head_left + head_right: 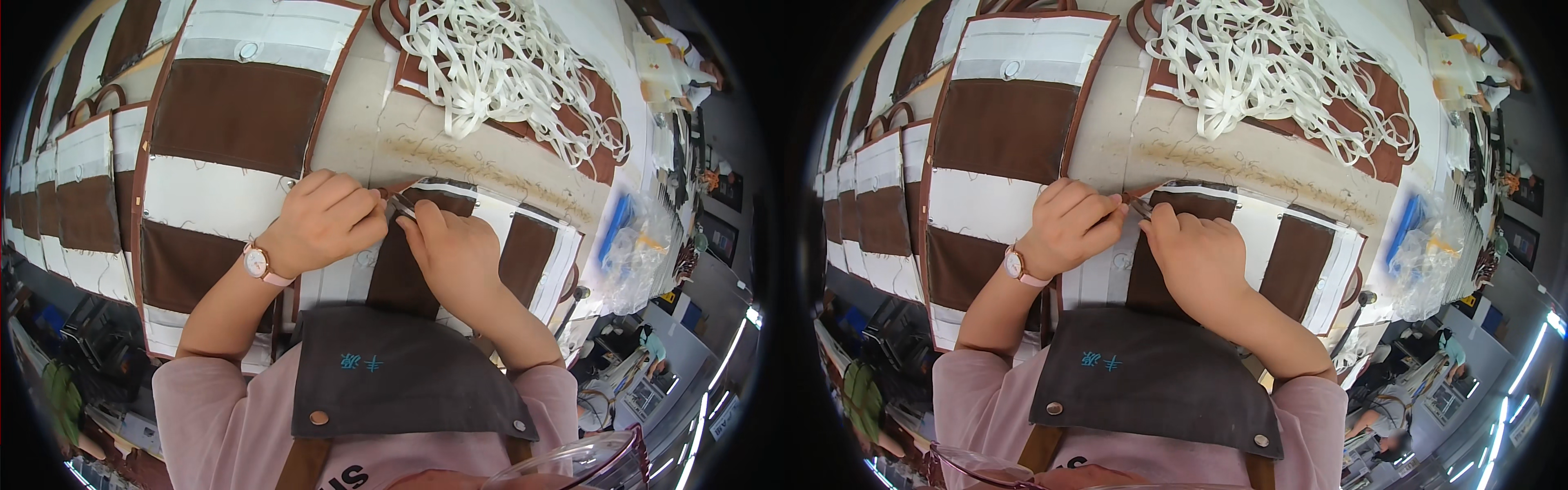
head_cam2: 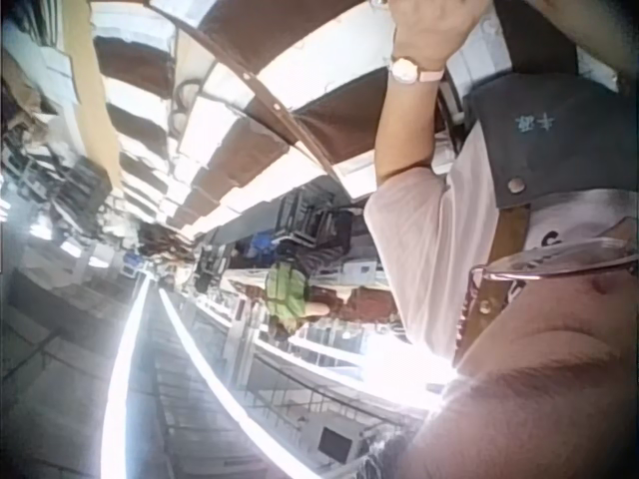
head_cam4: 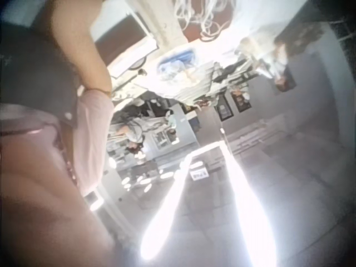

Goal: The person hand-sews white fabric strips onto the edges of brown and white striped tote bags. They repeatedly align the strips, stitch them in place with a needle and thread, and trim excess thread with scissors. The process is repeated across multiple bags lined up on the workbench.

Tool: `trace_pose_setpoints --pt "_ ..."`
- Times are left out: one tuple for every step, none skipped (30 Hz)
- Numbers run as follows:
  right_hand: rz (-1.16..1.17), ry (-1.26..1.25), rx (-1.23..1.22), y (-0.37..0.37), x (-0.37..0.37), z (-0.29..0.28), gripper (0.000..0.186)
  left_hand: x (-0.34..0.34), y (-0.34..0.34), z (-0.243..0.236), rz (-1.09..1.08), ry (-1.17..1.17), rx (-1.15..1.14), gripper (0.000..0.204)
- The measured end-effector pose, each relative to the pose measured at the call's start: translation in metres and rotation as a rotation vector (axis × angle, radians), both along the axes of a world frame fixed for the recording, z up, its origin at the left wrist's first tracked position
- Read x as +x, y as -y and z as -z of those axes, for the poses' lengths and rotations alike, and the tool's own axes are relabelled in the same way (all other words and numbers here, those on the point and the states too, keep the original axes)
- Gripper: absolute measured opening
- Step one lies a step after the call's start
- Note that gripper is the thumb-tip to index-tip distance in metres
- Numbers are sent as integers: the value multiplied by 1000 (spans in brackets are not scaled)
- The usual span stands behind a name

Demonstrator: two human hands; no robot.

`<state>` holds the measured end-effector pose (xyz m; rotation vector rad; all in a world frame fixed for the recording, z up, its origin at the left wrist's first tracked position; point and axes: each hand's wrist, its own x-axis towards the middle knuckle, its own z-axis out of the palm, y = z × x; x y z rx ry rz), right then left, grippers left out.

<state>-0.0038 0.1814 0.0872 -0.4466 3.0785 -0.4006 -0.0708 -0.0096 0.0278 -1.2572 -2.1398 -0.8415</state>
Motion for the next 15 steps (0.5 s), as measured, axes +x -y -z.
trace_pose_setpoints --pt "-11 -17 25 0 0 0 21 0 0 1 -1 -4 -2 20" --pt "-22 -33 51 0 0 0 20 0 0 1 0 -3 0 19" --pt "-33 -50 76 1 0 0 20 0 0 1 1 -1 2 19" --pt "-39 -57 93 1 0 -1 20 0 0 1 3 0 5 19" --pt "-46 -64 109 1 0 -3 20 0 0 1 2 2 6 19" --pt "-53 -72 126 2 0 -5 20 0 0 2 1 3 6 19" --pt "-49 -60 145 2 0 -6 20 0 0 2 2 5 7 19" --pt "-46 -48 164 2 0 -7 20 0 0 2 2 4 10 19" --pt "-44 -36 182 2 0 -9 20 0 0 2 2 2 13 19" --pt "-48 -39 178 2 0 -9 20 0 0 2 2 1 16 19" --pt "-53 -42 173 2 -1 -10 20 0 0 2 0 1 18 19" --pt "-58 -45 169 1 -2 -10 20 0 -1 2 -2 2 20 19" --pt "-64 -42 174 1 -3 -11 20 0 -1 2 -3 2 21 19" --pt "-69 -39 179 1 -3 -11 20 0 -1 2 -2 2 17 19" --pt "-75 -36 184 0 -4 -11 21 0 0 2 -1 2 13 19"
